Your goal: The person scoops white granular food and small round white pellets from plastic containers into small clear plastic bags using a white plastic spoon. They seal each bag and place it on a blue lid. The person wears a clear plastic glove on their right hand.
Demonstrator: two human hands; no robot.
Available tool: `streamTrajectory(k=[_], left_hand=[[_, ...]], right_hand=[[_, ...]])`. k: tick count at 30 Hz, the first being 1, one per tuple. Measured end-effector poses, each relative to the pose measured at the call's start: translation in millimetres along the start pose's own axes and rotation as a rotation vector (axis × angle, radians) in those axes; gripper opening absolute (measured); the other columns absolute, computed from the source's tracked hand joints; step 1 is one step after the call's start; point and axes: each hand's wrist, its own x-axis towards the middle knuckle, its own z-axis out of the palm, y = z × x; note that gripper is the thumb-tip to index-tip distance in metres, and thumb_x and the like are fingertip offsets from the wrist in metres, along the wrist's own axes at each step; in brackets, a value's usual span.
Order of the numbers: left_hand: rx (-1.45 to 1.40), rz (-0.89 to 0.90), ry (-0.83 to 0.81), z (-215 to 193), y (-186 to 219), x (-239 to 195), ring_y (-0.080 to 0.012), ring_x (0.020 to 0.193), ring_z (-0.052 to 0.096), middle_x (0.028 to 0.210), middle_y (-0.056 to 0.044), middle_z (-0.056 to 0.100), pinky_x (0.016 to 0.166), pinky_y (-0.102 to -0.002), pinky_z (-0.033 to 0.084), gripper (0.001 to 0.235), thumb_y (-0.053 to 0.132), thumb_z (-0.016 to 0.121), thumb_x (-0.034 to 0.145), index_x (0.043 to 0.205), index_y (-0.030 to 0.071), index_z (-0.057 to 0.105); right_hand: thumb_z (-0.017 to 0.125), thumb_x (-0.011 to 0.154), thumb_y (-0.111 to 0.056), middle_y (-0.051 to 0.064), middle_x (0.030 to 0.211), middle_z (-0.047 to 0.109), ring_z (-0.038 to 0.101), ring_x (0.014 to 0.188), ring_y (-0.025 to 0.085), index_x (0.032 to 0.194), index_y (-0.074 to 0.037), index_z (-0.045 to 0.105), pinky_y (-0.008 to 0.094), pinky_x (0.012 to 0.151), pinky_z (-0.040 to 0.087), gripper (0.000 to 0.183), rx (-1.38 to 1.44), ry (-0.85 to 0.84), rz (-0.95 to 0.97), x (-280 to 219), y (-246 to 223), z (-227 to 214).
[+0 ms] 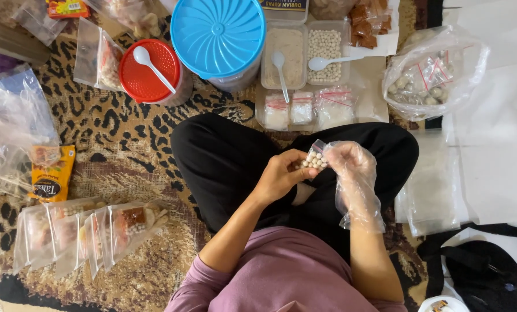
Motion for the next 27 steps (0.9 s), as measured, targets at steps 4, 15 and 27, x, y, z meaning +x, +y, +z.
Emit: streamTrajectory(k=[4,15,27], left_hand=[[-0.005,-0.005,-0.068,-2.1,-3.5,-0.2,-0.0161,0.075,0.068,0.079,-0.011,0.063,0.068,-0.027,0.058,0.024,0.015,0.082,0.088,0.103,-0.001,0.075],[0.099,0.053,0.019,-10.6,-5.7,8.0,-0.0191,0.085,0.065,0.089,-0.012,0.065,0.080,-0.032,0.059,0.034,0.022,0.089,0.080,0.103,0.000,0.076],[0.259,0.127,0.088,-7.3,-1.1,0.6,-0.0195,0.074,0.065,0.080,-0.009,0.064,0.068,-0.032,0.057,0.022,0.017,0.081,0.088,0.101,0.001,0.075]], right_hand=[[0.079,0.085,-0.002,0.013,0.077,0.061,0.064,0.073,0.018,0.072,0.002,0.066,0.033,0.070,0.059,0.018,0.031,-0.025,-0.035,-1.9,-8.9,5.6],[0.077,0.092,-0.010,0.009,0.082,0.062,0.062,0.079,0.015,0.078,-0.003,0.067,0.032,0.077,0.059,0.019,-0.026,-0.009,-0.071,4.7,-2.4,2.4],[0.074,0.098,-0.013,0.012,0.089,0.069,0.071,0.080,0.019,0.087,-0.002,0.066,0.038,0.079,0.062,0.018,-0.163,-0.059,-0.148,-2.2,-26.1,29.5]])
